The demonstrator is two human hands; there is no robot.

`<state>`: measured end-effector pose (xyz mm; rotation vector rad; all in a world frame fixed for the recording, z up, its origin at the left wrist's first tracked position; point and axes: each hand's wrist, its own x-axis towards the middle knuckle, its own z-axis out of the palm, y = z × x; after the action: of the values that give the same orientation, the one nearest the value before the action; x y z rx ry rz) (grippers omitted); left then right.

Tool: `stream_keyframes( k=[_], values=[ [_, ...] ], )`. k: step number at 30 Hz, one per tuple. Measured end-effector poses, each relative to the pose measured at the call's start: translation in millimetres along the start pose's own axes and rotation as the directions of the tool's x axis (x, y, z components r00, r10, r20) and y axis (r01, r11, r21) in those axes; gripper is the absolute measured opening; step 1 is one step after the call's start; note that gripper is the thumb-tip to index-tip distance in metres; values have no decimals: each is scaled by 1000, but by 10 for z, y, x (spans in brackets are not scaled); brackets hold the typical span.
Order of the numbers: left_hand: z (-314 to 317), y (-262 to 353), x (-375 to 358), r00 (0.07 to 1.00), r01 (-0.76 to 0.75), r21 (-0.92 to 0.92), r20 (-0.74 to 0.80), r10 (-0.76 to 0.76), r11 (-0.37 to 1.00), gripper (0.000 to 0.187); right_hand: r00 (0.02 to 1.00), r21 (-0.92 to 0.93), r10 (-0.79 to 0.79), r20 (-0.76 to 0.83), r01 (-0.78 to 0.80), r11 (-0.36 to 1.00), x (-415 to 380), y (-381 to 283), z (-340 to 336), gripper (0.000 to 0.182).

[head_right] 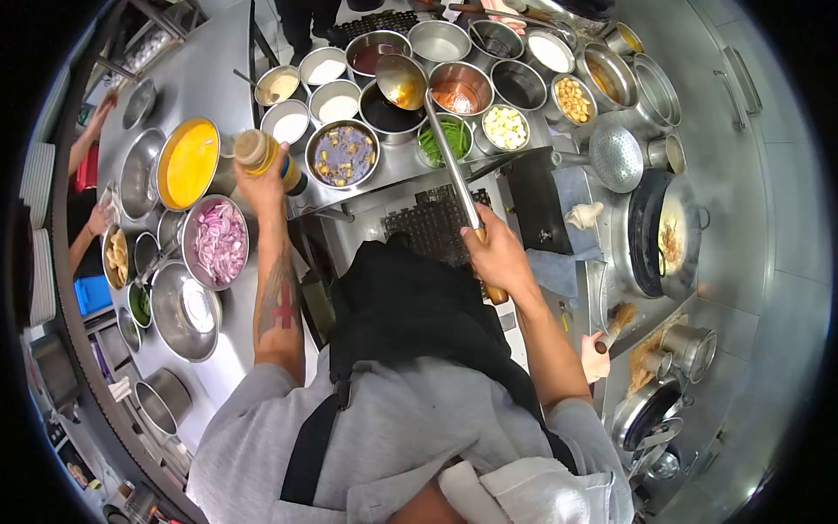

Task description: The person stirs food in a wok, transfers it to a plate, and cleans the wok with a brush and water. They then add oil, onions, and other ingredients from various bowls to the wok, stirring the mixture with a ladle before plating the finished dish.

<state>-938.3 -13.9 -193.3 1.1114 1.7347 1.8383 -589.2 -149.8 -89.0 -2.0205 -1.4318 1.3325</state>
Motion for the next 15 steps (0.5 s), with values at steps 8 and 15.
stream_keyframes(
  k=[8,15],
  values=[
    [96,-605,-162,1000,-26,304,-1,28,952,80,997,132,1,71,-11,991,7,138,-85,41],
    [-50,-519,-1373,982,-43,406,186,-37,913,82,975,535,48,217,-160,829,-333,13,-378,40]
  ],
)
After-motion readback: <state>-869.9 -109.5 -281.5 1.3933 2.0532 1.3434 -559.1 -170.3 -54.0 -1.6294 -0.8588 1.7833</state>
